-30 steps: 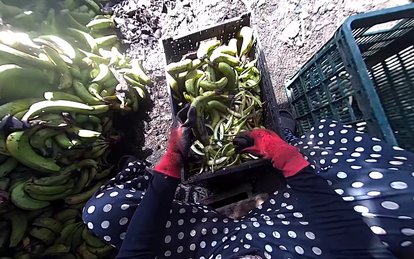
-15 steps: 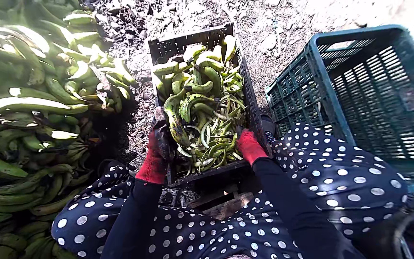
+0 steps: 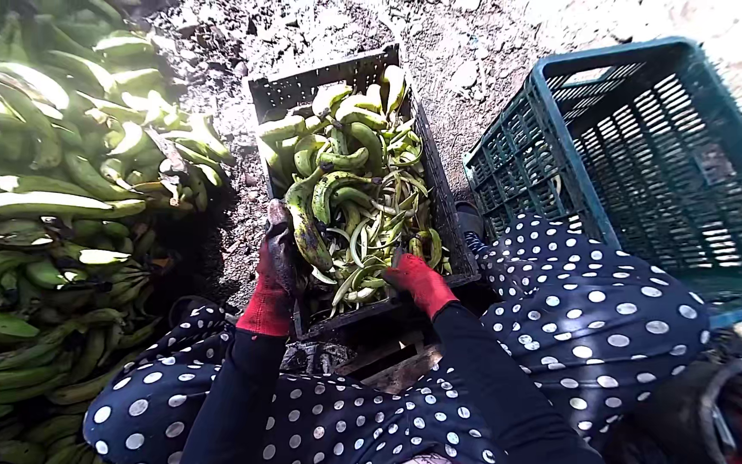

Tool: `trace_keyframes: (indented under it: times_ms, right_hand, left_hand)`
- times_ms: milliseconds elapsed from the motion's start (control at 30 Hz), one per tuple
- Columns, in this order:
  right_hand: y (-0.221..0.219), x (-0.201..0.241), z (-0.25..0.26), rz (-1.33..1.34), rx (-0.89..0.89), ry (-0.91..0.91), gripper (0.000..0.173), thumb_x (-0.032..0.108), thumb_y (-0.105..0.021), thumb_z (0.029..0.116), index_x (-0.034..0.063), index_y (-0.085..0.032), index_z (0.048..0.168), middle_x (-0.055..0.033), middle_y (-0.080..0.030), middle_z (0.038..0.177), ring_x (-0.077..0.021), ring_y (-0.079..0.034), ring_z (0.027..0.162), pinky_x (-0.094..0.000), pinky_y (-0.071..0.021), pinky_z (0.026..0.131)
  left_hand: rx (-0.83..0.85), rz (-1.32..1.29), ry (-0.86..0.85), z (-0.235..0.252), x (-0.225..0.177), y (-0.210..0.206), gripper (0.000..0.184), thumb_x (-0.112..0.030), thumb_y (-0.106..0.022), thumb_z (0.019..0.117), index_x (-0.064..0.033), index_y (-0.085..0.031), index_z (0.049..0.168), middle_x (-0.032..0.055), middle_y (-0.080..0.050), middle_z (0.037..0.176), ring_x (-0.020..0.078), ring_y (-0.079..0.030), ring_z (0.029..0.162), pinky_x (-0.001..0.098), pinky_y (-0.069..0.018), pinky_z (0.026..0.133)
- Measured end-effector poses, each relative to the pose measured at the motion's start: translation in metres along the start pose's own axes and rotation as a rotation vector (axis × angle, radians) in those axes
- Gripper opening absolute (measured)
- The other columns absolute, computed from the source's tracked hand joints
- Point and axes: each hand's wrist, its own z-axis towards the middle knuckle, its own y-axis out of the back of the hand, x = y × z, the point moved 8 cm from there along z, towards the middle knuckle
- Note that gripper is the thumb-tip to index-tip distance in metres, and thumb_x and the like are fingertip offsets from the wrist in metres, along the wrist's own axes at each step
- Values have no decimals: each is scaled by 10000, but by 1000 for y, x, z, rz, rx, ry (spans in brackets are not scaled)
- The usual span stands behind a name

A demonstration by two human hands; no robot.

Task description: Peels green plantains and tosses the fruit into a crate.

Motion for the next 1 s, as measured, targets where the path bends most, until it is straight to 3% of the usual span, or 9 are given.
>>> trace_keyframes:
  times_ms: [167,333,433,533,600,700,800,867,1000]
  right_hand:
    - [43,-33,-25,82,-252,-86,512,365,-583,1037,-82,-600,1287,-300,-641,1266,-440,-604,1234,-624,-448,1044]
    - [18,-29,-21,-5,-58,-107,489,355,-536,1053,-46,-588,1327,-255,-591,1381,-366,-553,1330,-556,-423,1103]
    - [8,-22,-43,135,-26,-26,436,349,-598,1033,-10,-613,1280,-193,-671,1192,-271,-675,1071,-475,-533,964]
    - [9,-29,-66,422,-11,96,308,318,-612,1025,15,-646,1062,-53,-630,738,-137,-608,582,-337,-552,588]
    - [17,-34,-71,579,-23,172,298,292,-605,1016,19,-614,1137,-34,-587,706,-123,-564,536,-320,-529,521]
    - [32,-36,-77,903,-82,235,242,194,-614,983,34,-587,1163,-5,-603,692,-75,-576,508,-234,-521,454]
    - [31,-33,-70,1191,-30,311,451,155,-622,900,35,-485,1312,-68,-708,893,-149,-713,693,-296,-617,591]
    - [26,-25,-72,1251,33,315,568,119,-621,893,35,-388,1404,-135,-722,1037,-233,-751,814,-366,-648,676]
    - [9,-10,-87,1146,-11,313,548,85,-604,870,34,-378,1367,-58,-638,779,-145,-634,544,-291,-576,490]
  left_hand:
    - [-38,-22,15,0,1,2,356,-360,-311,1108,-172,-613,1126,-33,-653,847,65,-635,727,264,-554,629]
    - [-57,-79,27,2,5,-3,410,-404,-294,1111,-166,-627,1119,-5,-668,836,95,-652,713,287,-564,603]
    - [-36,-55,5,-1,6,-5,437,-395,-252,1113,-158,-619,1110,-7,-675,829,95,-662,721,286,-573,616]
    - [110,-197,-120,-4,-18,-19,463,-552,-358,1055,-179,-608,1169,2,-690,915,109,-678,799,301,-591,664]
    - [273,-339,-296,-9,-63,-25,560,-684,-569,917,-234,-620,1246,-9,-702,1071,116,-684,946,320,-598,778]
    - [365,-417,-452,-13,-97,-8,599,-697,-539,926,-268,-563,1344,-34,-655,1227,118,-632,1100,375,-553,926]
    - [314,-577,-104,-3,-57,-3,707,-711,-295,993,-177,-573,1363,97,-708,1144,237,-701,993,443,-591,854]
    - [227,-499,12,4,-34,-6,687,-649,-196,1036,-135,-585,1275,86,-696,963,182,-691,786,339,-604,679]
    - [38,-32,27,4,-6,12,340,-304,-337,1116,-105,-558,1280,9,-658,874,80,-639,742,259,-560,670]
